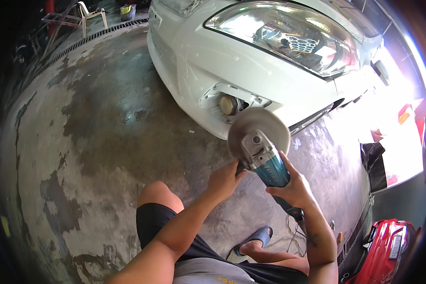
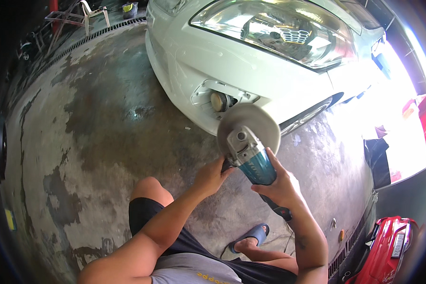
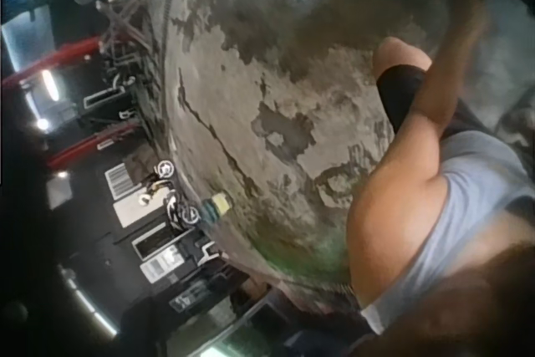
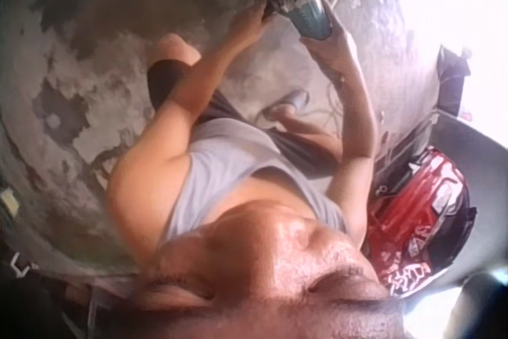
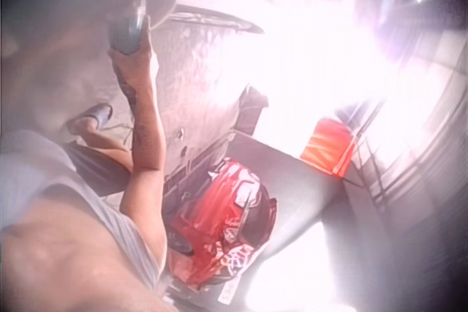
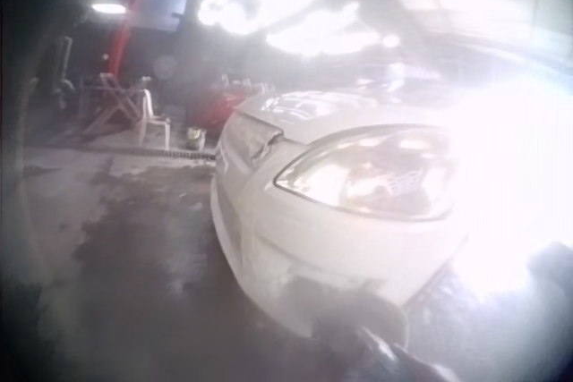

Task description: The person uses an angle grinder to smooth the front bumper of a white car. They move the tool across the bumper surface, focusing on the area around the headlight and lower edge.

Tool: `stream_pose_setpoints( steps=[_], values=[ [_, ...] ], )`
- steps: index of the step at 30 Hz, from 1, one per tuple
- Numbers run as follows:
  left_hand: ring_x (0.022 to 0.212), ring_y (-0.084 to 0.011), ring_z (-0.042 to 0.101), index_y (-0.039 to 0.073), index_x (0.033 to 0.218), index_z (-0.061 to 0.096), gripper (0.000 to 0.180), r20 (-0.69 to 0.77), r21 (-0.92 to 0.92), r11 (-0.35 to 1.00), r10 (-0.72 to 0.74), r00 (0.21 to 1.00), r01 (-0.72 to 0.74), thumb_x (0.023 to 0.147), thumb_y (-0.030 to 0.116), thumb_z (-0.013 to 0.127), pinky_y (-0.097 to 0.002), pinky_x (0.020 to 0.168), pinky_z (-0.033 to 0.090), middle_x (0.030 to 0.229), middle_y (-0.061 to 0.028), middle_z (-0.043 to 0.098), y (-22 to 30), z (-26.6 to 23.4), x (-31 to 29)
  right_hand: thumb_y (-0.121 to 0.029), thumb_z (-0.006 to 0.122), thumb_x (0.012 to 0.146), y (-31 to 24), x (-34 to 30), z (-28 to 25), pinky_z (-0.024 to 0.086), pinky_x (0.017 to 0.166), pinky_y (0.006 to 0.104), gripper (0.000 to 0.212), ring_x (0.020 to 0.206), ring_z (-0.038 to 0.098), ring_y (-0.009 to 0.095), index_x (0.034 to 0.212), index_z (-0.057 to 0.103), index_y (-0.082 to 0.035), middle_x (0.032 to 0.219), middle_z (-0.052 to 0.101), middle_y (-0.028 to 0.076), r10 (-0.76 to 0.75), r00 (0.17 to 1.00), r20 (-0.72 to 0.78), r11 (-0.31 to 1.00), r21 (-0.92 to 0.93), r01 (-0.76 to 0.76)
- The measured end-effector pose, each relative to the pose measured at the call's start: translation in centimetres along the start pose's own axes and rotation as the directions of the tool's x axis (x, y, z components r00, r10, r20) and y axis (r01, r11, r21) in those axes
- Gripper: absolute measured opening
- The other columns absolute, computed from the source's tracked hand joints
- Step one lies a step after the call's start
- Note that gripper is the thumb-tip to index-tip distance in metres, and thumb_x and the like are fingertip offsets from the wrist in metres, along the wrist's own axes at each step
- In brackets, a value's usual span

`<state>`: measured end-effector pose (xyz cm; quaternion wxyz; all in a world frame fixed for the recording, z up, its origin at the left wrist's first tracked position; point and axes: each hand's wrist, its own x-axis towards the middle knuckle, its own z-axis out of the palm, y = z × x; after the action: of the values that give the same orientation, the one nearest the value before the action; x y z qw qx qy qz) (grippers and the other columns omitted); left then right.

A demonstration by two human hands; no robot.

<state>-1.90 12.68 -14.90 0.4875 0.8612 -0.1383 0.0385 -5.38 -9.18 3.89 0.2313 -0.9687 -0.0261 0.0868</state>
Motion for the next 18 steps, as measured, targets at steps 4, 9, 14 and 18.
stream_pose_setpoints(
  steps=[4, 9, 14, 18],
  values=[
    [0.103, -0.0483, 0.074, 0.006, 0.149, 0.055, 0.054, 0.002, 0.03, 0.995, -0.1, 0.995, 0.1, 0.108, 0.038, 0.069, -0.057, 0.085, 0.058, 0.114, -0.0248, 0.076, -4.0, 0.7, -2.1, -0.041, 0.097, 0.071, 0.5, 2.0, 3.9, 0.056, 0.111, 0.0465, 0.127, 0.127, 0.073, 0.041, 0.178, 0.029, -0.026, 0.137, 0.074, 0.026, -0.016, 0.994, 0.105, 1.0, -0.008, 0.017],
    [0.101, -0.0448, 0.075, 0.009, 0.143, 0.059, 0.048, -0.104, 0.149, 0.982, -0.105, 0.989, 0.12, 0.109, 0.041, 0.067, -0.0563, 0.084, 0.058, 0.11, -0.0199, 0.078, -8.5, 0.5, -3.8, -0.043, 0.098, 0.07, 3.4, 5.6, 9.8, 0.055, 0.113, 0.0471, 0.129, 0.128, 0.072, 0.042, 0.178, 0.028, -0.026, 0.138, 0.073, 0.027, -0.072, 0.982, 0.173, 0.995, 0.083, 0.058],
    [0.104, -0.0453, 0.075, 0.01, 0.145, 0.059, 0.05, -0.089, 0.244, 0.916, -0.305, 0.948, 0.318, 0.107, 0.042, 0.069, -0.0564, 0.085, 0.058, 0.112, -0.0207, 0.078, -11.3, -1.4, -3.5, -0.043, 0.099, 0.069, 3.9, 9.1, 14.9, 0.054, 0.115, 0.0467, 0.131, 0.133, 0.07, 0.04, 0.178, 0.028, -0.027, 0.143, 0.071, 0.026, -0.144, 0.972, 0.185, 0.979, 0.173, 0.112],
    [0.107, -0.0453, 0.074, 0.014, 0.144, 0.062, 0.046, -0.186, 0.281, 0.87, -0.364, 0.913, 0.405, 0.107, 0.04, 0.07, -0.057, 0.091, 0.057, 0.113, -0.02, 0.079, -12.9, -3.0, -2.6, -0.043, 0.099, 0.068, 3.3, 12.2, 17.8, 0.053, 0.116, 0.046, 0.131, 0.135, 0.069, 0.039, 0.178, 0.029, -0.024, 0.147, 0.069, 0.026, -0.205, 0.963, 0.174, 0.956, 0.245, 0.159]
  ],
)
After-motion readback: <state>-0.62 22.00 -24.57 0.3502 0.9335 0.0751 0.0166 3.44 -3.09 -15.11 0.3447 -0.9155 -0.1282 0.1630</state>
